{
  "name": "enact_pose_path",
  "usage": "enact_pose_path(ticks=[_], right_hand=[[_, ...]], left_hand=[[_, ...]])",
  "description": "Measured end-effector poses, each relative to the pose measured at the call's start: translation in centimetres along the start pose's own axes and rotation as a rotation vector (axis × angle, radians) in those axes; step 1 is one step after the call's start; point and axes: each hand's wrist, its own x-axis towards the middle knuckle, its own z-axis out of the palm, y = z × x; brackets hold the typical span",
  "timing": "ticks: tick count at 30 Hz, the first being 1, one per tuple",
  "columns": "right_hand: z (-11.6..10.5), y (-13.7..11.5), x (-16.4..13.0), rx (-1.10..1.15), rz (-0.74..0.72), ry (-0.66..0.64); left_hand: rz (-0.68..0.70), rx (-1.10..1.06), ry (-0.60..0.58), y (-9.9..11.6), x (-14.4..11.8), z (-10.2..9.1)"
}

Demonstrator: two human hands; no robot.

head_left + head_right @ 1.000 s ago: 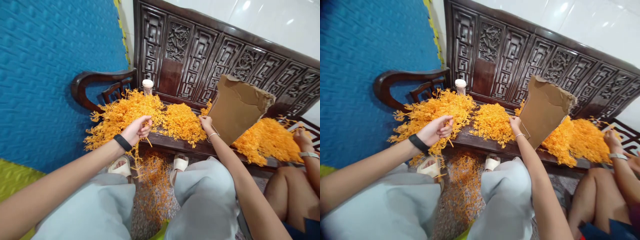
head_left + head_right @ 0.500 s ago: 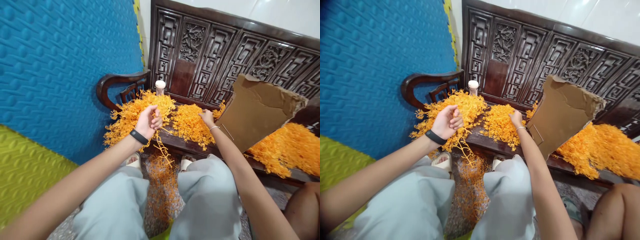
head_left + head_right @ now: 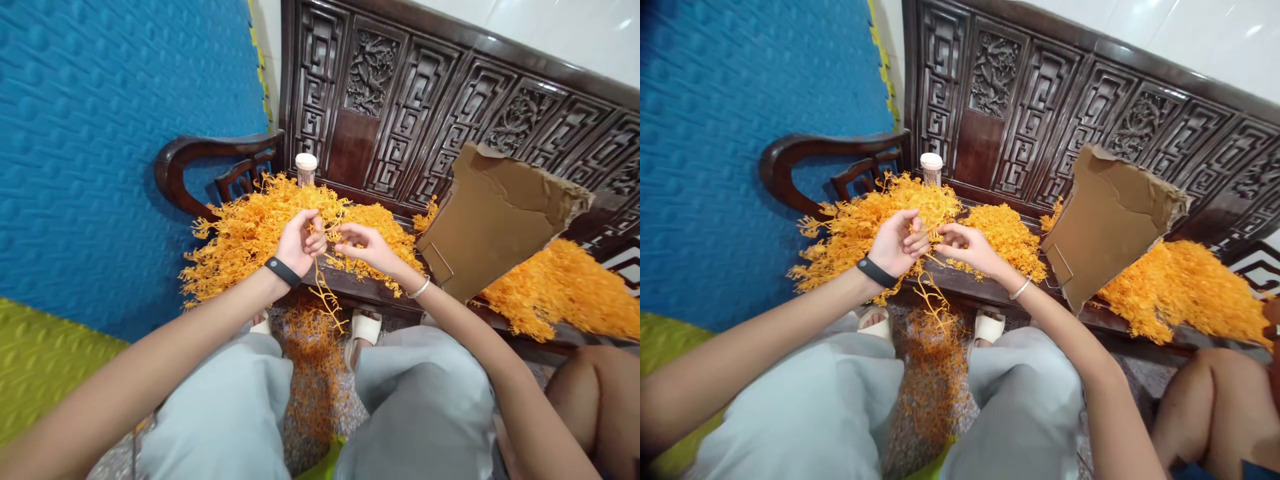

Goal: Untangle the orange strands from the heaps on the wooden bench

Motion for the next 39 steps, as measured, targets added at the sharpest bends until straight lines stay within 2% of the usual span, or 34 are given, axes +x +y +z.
enact_pose_path(ticks=[4,8,12,15,20,25,26,28,30,31,33,35,37,39], right_hand=[[0.3,0.0,-0.2,0.035,-0.016,0.075],[-0.1,0.4,-0.2,-0.051,0.001,0.147],[-1.5,1.4,-0.2,-0.222,0.012,0.288],[-2.9,2.9,-0.4,-0.257,0.051,0.322],[-4.3,5.5,-0.8,-0.343,0.101,0.278],[-4.8,7.5,0.1,-0.436,0.088,0.289],[-5.5,8.1,0.2,-0.466,0.104,0.319],[-7.6,9.6,-0.3,-0.536,0.191,0.468],[-10.4,11.4,-1.3,-0.563,0.351,0.718],[-11.7,12.4,-1.8,-0.56,0.405,0.751],[-13.5,14.0,-2.7,-0.566,0.456,0.762],[-14.1,14.9,-3.1,-0.608,0.463,0.729],[-13.8,15.1,-2.9,-0.687,0.458,0.681],[-13.3,14.8,-2.4,-0.778,0.472,0.644]], left_hand=[[-0.035,0.014,-0.002,-0.7,0.3,0.4],[-0.023,0.026,-0.029,-0.7,0.4,0.3],[-0.029,0.051,-0.044,-0.1,0.2,0.4],[-0.093,0.097,-0.044,-0.3,-0.1,0.8],[-0.259,0.174,0.058,-2.4,0.2,1.4],[-0.24,0.238,0.171,-4.1,0.1,2.4],[-0.226,0.262,0.204,-4.1,-0.4,2.8],[-0.187,0.305,0.235,-3.6,-1.8,3.5],[-0.144,0.308,0.134,-2.6,-3.4,4.1],[-0.103,0.302,0.045,-1.9,-4.1,4.3],[-0.062,0.309,-0.144,-0.7,-5.1,4.4],[-0.056,0.307,-0.259,0.2,-5.3,3.9],[-0.052,0.27,-0.273,0.7,-4.9,3.0],[-0.058,0.2,-0.233,0.9,-4.3,2.1]])
